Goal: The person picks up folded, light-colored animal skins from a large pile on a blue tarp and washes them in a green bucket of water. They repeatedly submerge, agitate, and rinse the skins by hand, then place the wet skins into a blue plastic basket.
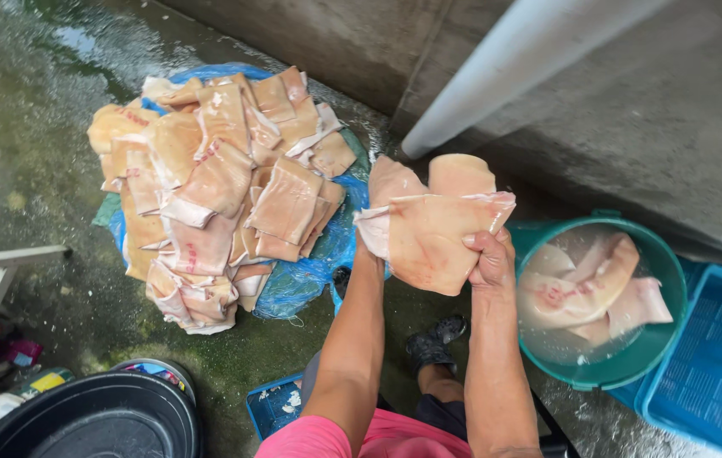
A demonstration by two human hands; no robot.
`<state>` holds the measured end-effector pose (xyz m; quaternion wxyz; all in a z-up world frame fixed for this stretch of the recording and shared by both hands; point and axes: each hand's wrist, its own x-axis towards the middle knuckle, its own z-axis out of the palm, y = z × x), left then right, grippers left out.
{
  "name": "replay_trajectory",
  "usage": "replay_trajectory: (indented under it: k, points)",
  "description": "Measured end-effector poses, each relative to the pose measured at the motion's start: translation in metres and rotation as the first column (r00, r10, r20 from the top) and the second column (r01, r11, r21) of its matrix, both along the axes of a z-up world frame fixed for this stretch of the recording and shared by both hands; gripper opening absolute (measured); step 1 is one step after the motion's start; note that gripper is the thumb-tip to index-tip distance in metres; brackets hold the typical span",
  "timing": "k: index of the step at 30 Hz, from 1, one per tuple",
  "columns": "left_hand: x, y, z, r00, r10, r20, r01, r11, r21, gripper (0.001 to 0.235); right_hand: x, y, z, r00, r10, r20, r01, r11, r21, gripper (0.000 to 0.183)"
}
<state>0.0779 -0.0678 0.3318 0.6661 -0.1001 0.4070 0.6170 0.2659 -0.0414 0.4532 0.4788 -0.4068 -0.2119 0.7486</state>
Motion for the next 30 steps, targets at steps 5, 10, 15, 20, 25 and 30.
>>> replay_trajectory:
  k: [5,10,15,20,25,30]
  points:
    - [0.083,-0.02,0.007,0.995,-0.102,-0.018,0.103,0.993,0.056,0.049,0.095,-0.018,0.008,0.987,-0.157,-0.046,0.157,0.988,-0.001,0.062]
    - [0.177,-0.039,0.023,0.979,-0.201,-0.044,0.203,0.977,0.06,0.037,0.209,-0.043,0.016,0.954,-0.299,0.035,0.298,0.954,0.044,0.064]
    - [0.269,-0.034,0.047,0.927,-0.356,-0.12,0.373,0.909,0.183,0.032,0.317,-0.079,0.008,0.88,-0.471,0.057,0.469,0.882,0.045,0.065]
    - [0.344,-0.026,0.083,0.681,-0.629,-0.376,0.687,0.726,0.03,0.03,0.4,-0.109,-0.04,0.805,-0.581,0.119,0.588,0.808,-0.037,0.066]
    - [0.4,-0.005,0.043,0.492,-0.681,-0.542,0.817,0.577,0.018,0.025,0.436,-0.117,-0.096,0.756,-0.624,0.198,0.652,0.743,-0.152,0.069]
    - [0.422,0.019,-0.017,0.293,-0.789,-0.539,0.862,0.462,-0.209,0.029,0.439,-0.108,-0.137,0.683,-0.646,0.341,0.725,0.656,-0.21,0.064]
